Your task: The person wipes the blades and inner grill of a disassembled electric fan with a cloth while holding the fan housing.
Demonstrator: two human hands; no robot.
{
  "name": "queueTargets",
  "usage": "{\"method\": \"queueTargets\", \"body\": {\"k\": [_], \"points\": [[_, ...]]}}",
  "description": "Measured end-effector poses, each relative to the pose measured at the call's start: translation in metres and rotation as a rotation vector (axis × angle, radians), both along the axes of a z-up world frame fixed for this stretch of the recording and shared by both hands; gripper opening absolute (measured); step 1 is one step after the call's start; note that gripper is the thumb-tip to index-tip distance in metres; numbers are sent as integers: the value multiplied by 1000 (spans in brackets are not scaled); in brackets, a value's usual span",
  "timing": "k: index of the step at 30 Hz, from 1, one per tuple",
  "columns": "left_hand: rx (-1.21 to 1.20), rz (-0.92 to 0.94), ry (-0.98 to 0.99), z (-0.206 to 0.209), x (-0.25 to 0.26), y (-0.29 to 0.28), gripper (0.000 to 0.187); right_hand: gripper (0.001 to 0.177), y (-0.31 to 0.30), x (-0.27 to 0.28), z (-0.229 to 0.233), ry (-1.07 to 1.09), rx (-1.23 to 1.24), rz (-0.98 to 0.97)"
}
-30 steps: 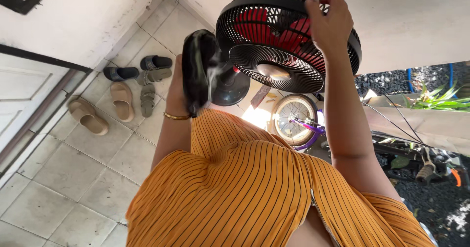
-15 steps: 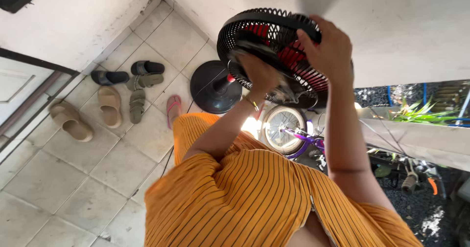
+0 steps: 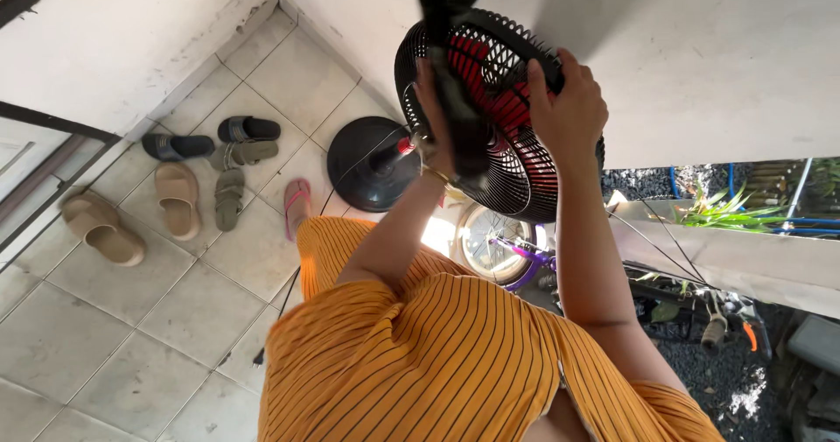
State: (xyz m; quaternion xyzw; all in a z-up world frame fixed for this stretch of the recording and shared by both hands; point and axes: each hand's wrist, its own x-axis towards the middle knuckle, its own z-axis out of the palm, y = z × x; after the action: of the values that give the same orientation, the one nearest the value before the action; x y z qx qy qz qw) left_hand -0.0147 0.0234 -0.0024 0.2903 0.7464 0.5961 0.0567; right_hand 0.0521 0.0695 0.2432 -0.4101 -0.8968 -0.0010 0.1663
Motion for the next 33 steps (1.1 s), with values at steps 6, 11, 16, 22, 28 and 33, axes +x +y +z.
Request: {"method": "queueTargets", "body": {"k": [6,11,16,22,28,33], "points": [[-583,-300,8,-95,-52,46,66,58,6,-7,0,-15,-34,-56],[-733,-11,13,-101,-20,20,48,57,14,-6,1,-27,-113,-144],[-1275,-115,553,-108,-31,-24,7,53,13,-1,1,9,-63,-92],[-681,194,-257,-91,-28,-42,14,50,10,-3,4,43,-82,-64],[153,-68,-184,26,48,-4,23,49,6,-2,7,25,-104,-94],[190,294,67,55,13,34,47,50,12,1,4,5,-63,-46]]}}
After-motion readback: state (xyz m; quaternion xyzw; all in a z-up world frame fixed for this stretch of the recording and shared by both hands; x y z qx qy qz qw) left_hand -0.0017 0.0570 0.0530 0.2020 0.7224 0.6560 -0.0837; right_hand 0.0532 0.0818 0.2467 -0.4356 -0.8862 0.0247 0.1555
